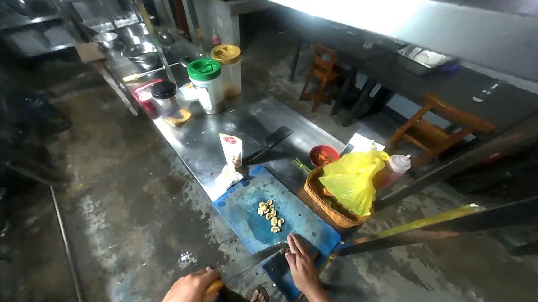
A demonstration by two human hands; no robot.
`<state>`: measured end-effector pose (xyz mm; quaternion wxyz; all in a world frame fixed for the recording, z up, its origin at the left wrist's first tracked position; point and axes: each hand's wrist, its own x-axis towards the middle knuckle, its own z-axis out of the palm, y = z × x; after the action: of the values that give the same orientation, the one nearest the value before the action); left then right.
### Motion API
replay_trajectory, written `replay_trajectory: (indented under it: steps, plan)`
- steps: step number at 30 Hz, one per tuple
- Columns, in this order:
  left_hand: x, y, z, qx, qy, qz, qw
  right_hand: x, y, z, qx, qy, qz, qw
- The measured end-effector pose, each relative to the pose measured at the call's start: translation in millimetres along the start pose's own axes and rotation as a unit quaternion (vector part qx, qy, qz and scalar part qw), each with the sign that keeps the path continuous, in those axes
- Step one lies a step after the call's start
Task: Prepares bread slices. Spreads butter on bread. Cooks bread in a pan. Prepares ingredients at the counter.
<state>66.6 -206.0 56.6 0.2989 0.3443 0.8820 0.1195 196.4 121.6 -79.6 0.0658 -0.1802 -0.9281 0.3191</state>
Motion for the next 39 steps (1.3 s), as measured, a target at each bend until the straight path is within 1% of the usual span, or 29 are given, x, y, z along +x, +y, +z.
replay_trajectory:
  steps: [3, 4, 6, 8, 11, 14, 16, 17, 22, 25, 27, 33, 36, 39]
  plan:
    - [13, -6, -2, -0.131, -0.064, -0.019, 0.989, 5, 2, 0, 0.007, 0.062, 0.036, 0.997]
    - [21, -5, 3, -0.188, -0.088, -0.035, 0.978, 6, 2, 2, -0.004, 0.073, 0.043, 0.996]
    - [42, -5, 23, -0.315, -0.124, -0.071, 0.938, 10, -1, 10, -0.039, 0.082, 0.051, 0.995]
    - [63, -3, 47, -0.400, -0.130, -0.083, 0.904, 12, -6, 20, -0.066, 0.084, 0.056, 0.993]
    - [84, -1, 75, -0.463, -0.127, -0.075, 0.874, 16, -17, 29, -0.110, 0.081, 0.072, 0.988]
    - [91, 2, 97, -0.536, -0.127, -0.065, 0.832, 19, -30, 36, -0.127, 0.070, 0.091, 0.985]
    - [89, 8, 110, -0.576, -0.120, -0.055, 0.807, 21, -38, 44, -0.121, 0.082, 0.096, 0.985]
    - [87, 12, 117, -0.589, -0.116, -0.052, 0.798, 22, -42, 50, -0.123, 0.094, 0.099, 0.983]
    - [79, 40, 143, -0.611, -0.104, -0.048, 0.783, 26, -54, 57, -0.133, 0.126, 0.148, 0.972]
    - [78, 49, 153, -0.635, -0.104, -0.049, 0.764, 27, -52, 59, -0.130, 0.127, 0.158, 0.971]
    - [77, 52, 155, -0.646, -0.112, -0.054, 0.753, 28, -51, 62, -0.128, 0.148, 0.157, 0.968]
    - [79, 56, 155, -0.633, -0.111, -0.053, 0.765, 31, -56, 61, -0.087, 0.177, 0.174, 0.965]
    - [80, 52, 152, -0.629, -0.101, -0.054, 0.769, 36, -58, 65, -0.048, 0.196, 0.159, 0.966]
    - [82, 48, 141, -0.628, -0.091, -0.057, 0.771, 47, -63, 71, -0.011, 0.214, 0.146, 0.966]
